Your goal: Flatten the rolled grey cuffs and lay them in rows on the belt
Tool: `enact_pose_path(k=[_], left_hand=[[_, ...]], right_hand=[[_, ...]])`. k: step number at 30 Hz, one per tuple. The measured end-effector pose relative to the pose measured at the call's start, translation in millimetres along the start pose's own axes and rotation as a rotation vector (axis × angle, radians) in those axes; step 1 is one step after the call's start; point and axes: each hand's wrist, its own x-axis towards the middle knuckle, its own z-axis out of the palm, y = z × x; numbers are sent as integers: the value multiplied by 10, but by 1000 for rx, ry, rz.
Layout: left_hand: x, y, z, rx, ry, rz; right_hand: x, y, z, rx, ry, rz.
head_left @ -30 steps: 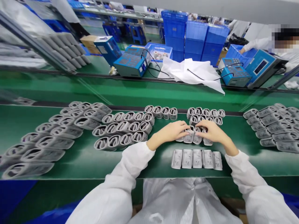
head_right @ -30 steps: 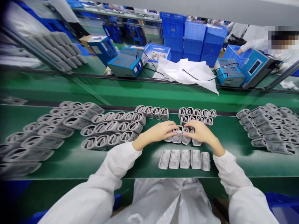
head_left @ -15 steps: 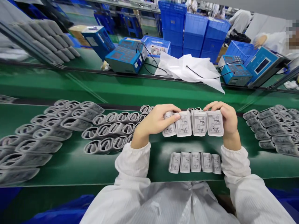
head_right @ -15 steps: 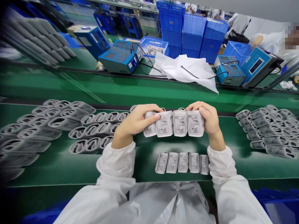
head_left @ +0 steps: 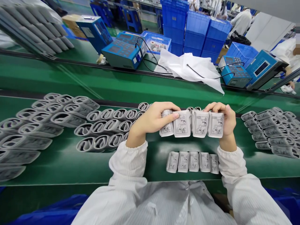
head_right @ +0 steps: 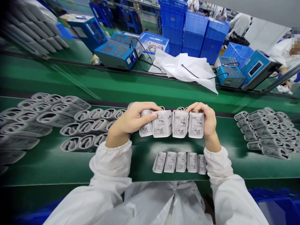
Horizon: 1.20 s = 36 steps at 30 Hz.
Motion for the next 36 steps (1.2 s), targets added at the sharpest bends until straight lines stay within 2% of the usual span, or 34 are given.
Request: enact_pose_path(k=[22, 36], left_hand=[[-6, -38, 5, 44, -11, -34], [-2, -80, 14, 60, -8, -48]], right_hand=[[-40, 17, -17, -33, 13, 22], [-39, -14, 68, 21, 55, 37]])
